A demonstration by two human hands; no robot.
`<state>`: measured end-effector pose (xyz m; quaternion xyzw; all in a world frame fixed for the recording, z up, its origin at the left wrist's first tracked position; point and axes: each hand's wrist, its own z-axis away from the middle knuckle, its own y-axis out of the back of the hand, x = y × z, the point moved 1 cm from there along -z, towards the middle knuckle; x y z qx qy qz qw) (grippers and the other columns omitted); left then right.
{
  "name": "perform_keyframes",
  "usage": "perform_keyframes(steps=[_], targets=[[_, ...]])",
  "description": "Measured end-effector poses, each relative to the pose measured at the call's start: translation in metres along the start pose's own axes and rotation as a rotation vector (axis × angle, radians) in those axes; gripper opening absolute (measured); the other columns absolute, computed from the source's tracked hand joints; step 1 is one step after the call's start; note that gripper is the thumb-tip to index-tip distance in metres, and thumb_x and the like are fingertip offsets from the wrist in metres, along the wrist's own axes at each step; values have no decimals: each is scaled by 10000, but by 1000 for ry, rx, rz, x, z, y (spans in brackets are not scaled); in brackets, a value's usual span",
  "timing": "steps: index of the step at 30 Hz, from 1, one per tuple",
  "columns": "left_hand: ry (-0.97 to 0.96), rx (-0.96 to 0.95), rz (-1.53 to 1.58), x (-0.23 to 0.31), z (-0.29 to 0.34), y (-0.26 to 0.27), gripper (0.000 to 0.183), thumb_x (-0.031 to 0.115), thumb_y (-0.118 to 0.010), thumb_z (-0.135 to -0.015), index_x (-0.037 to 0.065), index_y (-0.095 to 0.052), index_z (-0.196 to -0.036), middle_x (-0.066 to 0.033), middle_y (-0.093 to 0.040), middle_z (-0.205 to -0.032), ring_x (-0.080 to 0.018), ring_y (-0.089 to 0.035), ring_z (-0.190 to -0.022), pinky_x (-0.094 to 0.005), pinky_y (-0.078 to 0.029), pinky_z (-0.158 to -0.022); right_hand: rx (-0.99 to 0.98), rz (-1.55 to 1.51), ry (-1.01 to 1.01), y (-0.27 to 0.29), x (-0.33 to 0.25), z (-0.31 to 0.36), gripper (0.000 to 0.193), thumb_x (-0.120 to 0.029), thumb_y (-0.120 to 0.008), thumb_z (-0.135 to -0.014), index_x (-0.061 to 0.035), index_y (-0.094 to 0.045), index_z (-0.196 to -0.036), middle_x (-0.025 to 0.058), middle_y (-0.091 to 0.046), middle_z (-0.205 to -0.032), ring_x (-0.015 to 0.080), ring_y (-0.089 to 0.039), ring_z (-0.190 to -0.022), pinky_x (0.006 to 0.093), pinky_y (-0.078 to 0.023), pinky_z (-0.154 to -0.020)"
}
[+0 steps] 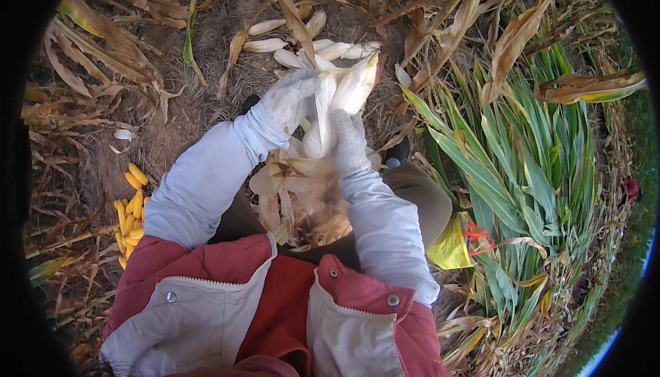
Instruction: The person sits on the ground in a cornfield and shucks corn cobs by hand. They remove the husks from each cob and place the cleaned corn into a growing pile on the ground.
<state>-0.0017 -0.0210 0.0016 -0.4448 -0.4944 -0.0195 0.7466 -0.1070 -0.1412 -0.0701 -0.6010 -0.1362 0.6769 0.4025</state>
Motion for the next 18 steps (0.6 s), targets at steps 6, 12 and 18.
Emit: perform_keyframes(steps=[6,12,18], targets=[[150,-91,222,13,3,-10,335,169,-527,-972,-9,-539,-1254,-138,-614,-1191,-243,-627,-1085,-362,-517,-965,120,-474,-240,-10,-18,-7,479,-328,-554,-955,-29,-495,-1325,144,-608,-1244,307,-594,-1139,447,-473,-1014],[408,-804,-290,15,27,-14,223,202,-514,-960,4,-604,-909,-89,-641,-882,-203,-614,-824,-346,-500,-743,320,-500,-121,-10,-45,-3,513,-435,-627,-887,-22,-544,-1180,156,-636,-993,327,-626,-890,465,-538,-824],[648,-883,-684,-6,44,-32,295,279,-603,-937,-2,-642,-1020,-39,-640,-874,-127,-595,-807,-300,-495,-745,239,-346,-49,-10,-48,-5,447,-385,-591,-933,8,-546,-1140,171,-647,-911,319,-650,-839,445,-557,-774]])
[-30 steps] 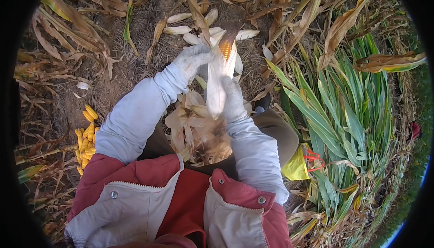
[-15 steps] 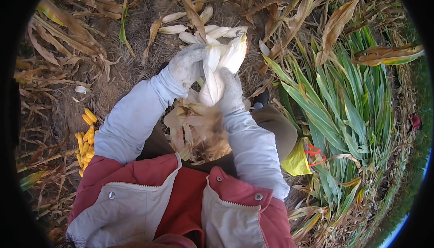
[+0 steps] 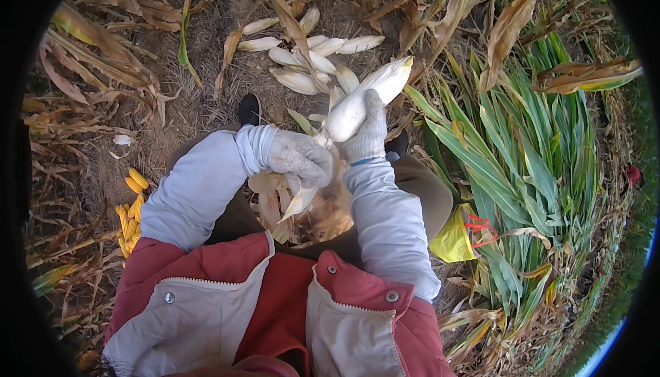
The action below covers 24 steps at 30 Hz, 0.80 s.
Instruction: The person sits on the ground in a cornfield and shucks corn cobs by hand. They remove the husks from each cob and place the cleaned corn into a growing pile on the ground.
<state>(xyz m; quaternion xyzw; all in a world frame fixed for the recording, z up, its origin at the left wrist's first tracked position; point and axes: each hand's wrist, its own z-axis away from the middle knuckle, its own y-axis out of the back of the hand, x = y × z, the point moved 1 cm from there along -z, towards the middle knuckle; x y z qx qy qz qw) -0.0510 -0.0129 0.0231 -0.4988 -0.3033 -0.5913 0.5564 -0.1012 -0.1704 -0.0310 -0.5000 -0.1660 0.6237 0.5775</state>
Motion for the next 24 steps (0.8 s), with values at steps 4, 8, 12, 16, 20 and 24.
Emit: perform_keyframes(steps=[4,8,12,16,20,24], targets=[[11,188,-72,16,15,15,223,211,-618,-944,-4,-670,-965,-27,-631,-795,-110,-582,-726,-268,-490,-669,11,7,18,-4,-7,5,355,-282,-623,-919,-89,-525,-1200,99,-625,-979,258,-636,-850,417,-555,-752],[-240,748,323,8,17,45,210,242,-630,-951,34,-664,-954,21,-586,-751,-72,-526,-647,-238,-460,-585,-52,120,60,1,1,-2,352,-201,-643,-906,-73,-527,-1214,95,-634,-987,237,-646,-833,380,-565,-734],[-258,1048,232,13,11,50,208,230,-640,-948,30,-636,-1005,23,-574,-790,-65,-499,-680,-220,-438,-610,-144,387,134,5,14,0,365,-90,-652,-884,-53,-523,-1223,82,-634,-990,200,-653,-805,350,-572,-693],[-331,1099,-79,10,10,57,311,255,-642,-942,-15,-614,-1094,-37,-624,-925,-114,-568,-878,-258,-471,-788,-219,574,49,4,31,10,513,-44,-651,-874,-40,-463,-1351,74,-614,-1136,167,-622,-960,307,-534,-824],[-283,1205,-121,8,13,62,416,291,-660,-919,-50,-594,-1148,-87,-652,-1005,-165,-596,-947,-302,-480,-862,-259,587,36,3,41,16,595,-31,-668,-863,-49,-419,-1403,78,-595,-1177,165,-613,-988,312,-532,-848],[-208,1205,-121,11,13,62,414,302,-676,-902,-54,-610,-1103,-100,-660,-999,-169,-604,-931,-303,-483,-856,-228,606,25,2,42,20,618,-14,-663,-863,-53,-403,-1422,80,-590,-1192,171,-613,-1003,303,-531,-850]])
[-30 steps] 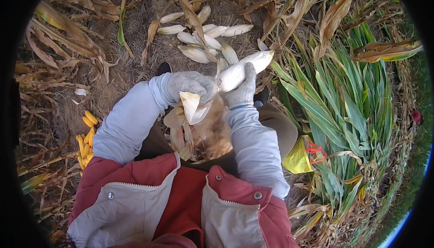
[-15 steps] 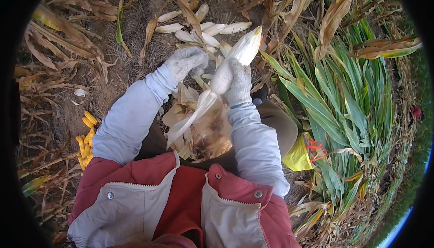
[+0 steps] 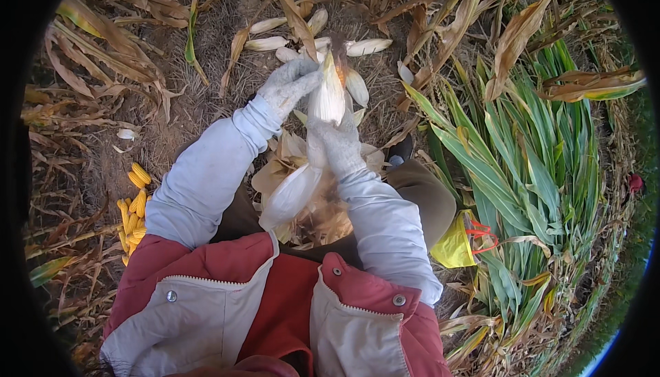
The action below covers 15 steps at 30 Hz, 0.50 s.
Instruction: The person sits on the ground in a cornfield and shucks corn cobs by hand. They remove the husks from each cob and place the cleaned corn into a growing pile on the ground.
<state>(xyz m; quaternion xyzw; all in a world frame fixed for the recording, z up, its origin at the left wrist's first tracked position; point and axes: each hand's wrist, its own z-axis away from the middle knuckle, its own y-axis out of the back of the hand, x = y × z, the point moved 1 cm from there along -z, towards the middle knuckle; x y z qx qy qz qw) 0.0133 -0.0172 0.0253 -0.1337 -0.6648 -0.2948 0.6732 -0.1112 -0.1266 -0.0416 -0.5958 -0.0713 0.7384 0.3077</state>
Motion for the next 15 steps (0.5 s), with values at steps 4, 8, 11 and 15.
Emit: perform_keyframes(steps=[4,8,11,15], targets=[[-22,24,61,-7,1,0,336,268,-687,-885,-31,-621,-1023,-80,-645,-945,-145,-583,-892,-287,-474,-827,14,49,-8,-2,1,-1,606,-4,-653,-869,-51,-406,-1421,77,-588,-1199,166,-613,-1005,288,-532,-848],[-31,59,-119,16,7,0,251,238,-674,-875,7,-616,-955,-35,-595,-875,-106,-534,-832,-272,-449,-769,-36,84,-2,8,11,-6,529,-156,-626,-929,-65,-428,-1410,76,-592,-1212,172,-624,-1006,297,-539,-855],[-91,94,-15,16,10,0,227,221,-674,-871,10,-617,-932,-26,-590,-856,-109,-533,-803,-272,-448,-749,-77,-232,-119,10,12,-6,521,-378,-560,-970,-88,-461,-1391,77,-607,-1224,191,-637,-1024,326,-546,-872],[-57,-120,180,10,11,9,177,155,-703,-861,19,-636,-953,1,-608,-843,-95,-563,-796,-247,-464,-738,-87,-595,-224,7,9,-13,638,-605,-451,-957,-111,-507,-1357,73,-637,-1209,221,-650,-1033,371,-549,-893]])
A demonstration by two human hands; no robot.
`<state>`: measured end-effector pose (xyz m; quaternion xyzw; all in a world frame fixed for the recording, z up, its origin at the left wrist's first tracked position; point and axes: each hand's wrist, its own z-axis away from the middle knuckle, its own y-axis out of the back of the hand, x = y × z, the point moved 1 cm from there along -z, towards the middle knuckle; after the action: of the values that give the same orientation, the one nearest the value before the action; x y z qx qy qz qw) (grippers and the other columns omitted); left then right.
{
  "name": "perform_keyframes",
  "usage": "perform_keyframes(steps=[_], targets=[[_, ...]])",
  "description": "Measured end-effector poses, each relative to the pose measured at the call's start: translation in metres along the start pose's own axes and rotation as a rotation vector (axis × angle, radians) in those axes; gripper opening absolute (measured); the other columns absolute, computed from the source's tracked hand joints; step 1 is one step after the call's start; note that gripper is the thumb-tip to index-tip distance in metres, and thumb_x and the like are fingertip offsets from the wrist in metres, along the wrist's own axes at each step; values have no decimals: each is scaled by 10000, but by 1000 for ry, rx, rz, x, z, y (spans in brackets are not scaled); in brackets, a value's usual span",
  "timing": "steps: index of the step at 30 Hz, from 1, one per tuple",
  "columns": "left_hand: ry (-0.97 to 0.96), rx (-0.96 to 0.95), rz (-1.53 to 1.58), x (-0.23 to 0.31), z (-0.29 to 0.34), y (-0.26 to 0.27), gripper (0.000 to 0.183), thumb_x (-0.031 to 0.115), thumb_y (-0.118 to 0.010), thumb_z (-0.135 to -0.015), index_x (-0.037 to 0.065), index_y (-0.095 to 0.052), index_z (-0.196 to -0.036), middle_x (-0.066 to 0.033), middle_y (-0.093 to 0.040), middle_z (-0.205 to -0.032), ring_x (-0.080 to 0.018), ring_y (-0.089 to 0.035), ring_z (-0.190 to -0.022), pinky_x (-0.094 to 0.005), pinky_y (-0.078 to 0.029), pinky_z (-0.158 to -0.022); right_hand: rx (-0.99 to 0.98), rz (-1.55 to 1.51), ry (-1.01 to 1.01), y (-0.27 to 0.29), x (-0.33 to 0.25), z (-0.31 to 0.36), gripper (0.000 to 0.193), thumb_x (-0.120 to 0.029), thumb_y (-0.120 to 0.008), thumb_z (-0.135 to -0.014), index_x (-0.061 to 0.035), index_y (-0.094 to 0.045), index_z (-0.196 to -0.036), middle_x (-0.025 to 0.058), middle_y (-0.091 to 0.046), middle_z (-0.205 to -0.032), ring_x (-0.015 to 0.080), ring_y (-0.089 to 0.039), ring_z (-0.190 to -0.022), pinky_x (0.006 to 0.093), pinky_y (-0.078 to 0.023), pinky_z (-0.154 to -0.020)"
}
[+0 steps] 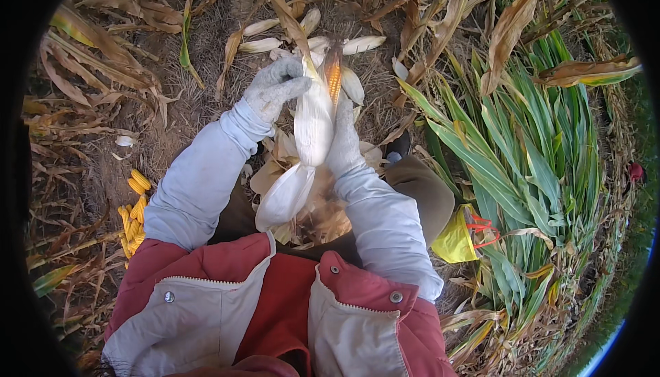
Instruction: The person sits on the ground in a cornfield and shucks corn cobs by hand. They remove the husks from each cob and place the cleaned corn into a growing pile on the ground.
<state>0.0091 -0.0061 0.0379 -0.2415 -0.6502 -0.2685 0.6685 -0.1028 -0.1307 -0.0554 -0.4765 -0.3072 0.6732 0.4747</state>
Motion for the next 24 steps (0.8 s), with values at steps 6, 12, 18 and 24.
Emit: perform_keyframes(steps=[6,12,18,24], targets=[[194,-737,239,3,28,-17,174,121,-728,-843,26,-650,-967,-5,-639,-820,-95,-584,-755,-266,-464,-668,48,-13,-44,6,-18,0,524,-494,-534,-952,-64,-545,-1252,123,-633,-1079,263,-636,-935,402,-546,-821],[86,-1506,-505,-27,59,-63,410,366,-712,-857,0,-676,-1037,-139,-697,-940,-255,-663,-881,-345,-515,-780,239,-18,161,13,-36,-2,445,-392,-620,-921,-59,-555,-1209,133,-628,-948,274,-626,-817,397,-541,-735],[432,-871,42,-24,47,-44,296,310,-622,-945,17,-645,-969,-56,-660,-845,-143,-636,-687,-281,-541,-628,115,62,203,18,-28,-3,444,-334,-626,-921,-57,-512,-1249,137,-628,-989,274,-634,-831,394,-551,-741],[241,-2,194,-13,3,-5,152,204,-610,-961,66,-614,-1023,12,-620,-832,-74,-574,-699,-226,-510,-644,84,329,240,-11,-18,10,437,-138,-591,-935,-64,-461,-1345,79,-599,-1071,171,-617,-877,291,-536,-771]])
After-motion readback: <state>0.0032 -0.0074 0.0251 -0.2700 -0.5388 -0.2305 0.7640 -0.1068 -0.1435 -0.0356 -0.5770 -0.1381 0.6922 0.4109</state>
